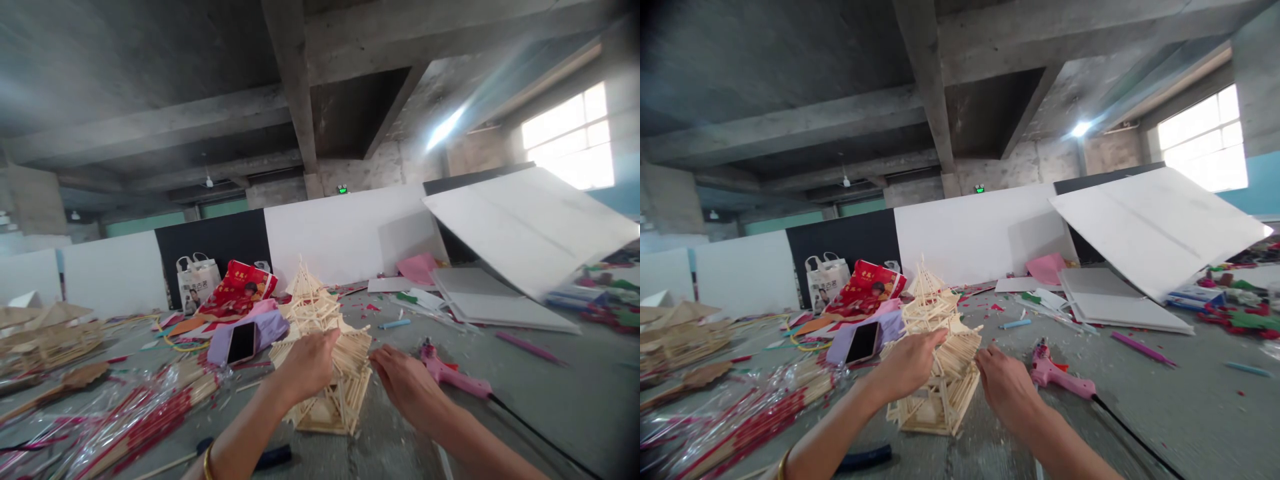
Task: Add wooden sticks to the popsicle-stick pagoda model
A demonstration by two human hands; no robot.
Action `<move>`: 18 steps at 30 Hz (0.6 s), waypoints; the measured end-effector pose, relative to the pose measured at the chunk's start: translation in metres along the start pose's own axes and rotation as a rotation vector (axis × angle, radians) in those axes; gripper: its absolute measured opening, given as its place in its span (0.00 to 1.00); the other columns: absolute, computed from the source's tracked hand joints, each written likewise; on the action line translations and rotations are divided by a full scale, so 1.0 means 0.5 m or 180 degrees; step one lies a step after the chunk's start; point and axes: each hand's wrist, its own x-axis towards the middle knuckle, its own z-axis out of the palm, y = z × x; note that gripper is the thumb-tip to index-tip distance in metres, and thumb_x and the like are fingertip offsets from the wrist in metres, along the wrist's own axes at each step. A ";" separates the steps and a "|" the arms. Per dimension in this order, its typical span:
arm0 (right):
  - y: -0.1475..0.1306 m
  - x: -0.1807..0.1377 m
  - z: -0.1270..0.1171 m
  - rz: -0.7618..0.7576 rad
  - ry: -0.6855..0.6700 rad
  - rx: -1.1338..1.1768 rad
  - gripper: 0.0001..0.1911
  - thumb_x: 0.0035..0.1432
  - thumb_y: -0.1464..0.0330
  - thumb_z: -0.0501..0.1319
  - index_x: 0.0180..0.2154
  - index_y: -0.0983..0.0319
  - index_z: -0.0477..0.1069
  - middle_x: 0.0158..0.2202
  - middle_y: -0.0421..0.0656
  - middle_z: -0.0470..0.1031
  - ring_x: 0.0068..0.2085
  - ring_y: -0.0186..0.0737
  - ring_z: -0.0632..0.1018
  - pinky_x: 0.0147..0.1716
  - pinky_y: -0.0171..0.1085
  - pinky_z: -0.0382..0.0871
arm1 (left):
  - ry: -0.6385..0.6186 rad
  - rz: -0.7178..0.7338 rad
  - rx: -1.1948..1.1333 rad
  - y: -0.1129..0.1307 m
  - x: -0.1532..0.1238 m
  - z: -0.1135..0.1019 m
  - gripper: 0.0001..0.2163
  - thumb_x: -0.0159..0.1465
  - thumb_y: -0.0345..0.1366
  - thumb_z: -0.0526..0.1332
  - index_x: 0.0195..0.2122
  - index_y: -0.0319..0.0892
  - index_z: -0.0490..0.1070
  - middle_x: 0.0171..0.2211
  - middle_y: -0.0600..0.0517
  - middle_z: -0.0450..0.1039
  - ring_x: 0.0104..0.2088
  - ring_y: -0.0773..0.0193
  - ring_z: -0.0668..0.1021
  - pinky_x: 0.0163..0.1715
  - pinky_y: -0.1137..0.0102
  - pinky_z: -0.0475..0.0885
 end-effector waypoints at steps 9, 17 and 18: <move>-0.004 -0.002 -0.003 0.0019 0.0024 0.0048 0.14 0.63 0.71 0.45 0.35 0.62 0.69 0.32 0.44 0.71 0.33 0.38 0.75 0.32 0.34 0.60 | -0.0004 0.0064 0.0033 0.004 0.002 0.003 0.23 0.57 0.23 0.47 0.54 0.39 0.62 0.46 0.43 0.74 0.48 0.57 0.74 0.48 0.65 0.66; 0.000 0.011 0.005 0.0093 0.0083 0.0414 0.11 0.58 0.71 0.49 0.27 0.62 0.67 0.27 0.41 0.71 0.29 0.36 0.70 0.28 0.34 0.54 | 0.0020 0.0055 0.0067 0.005 0.003 0.003 0.22 0.57 0.23 0.47 0.53 0.39 0.63 0.46 0.43 0.74 0.49 0.57 0.74 0.48 0.65 0.66; 0.000 0.013 0.006 0.0118 0.0094 0.0501 0.11 0.57 0.72 0.50 0.26 0.62 0.67 0.25 0.40 0.69 0.27 0.34 0.69 0.27 0.33 0.53 | 0.0029 0.0054 0.0071 0.005 0.003 0.003 0.22 0.57 0.22 0.47 0.53 0.39 0.63 0.45 0.43 0.74 0.49 0.57 0.74 0.48 0.64 0.66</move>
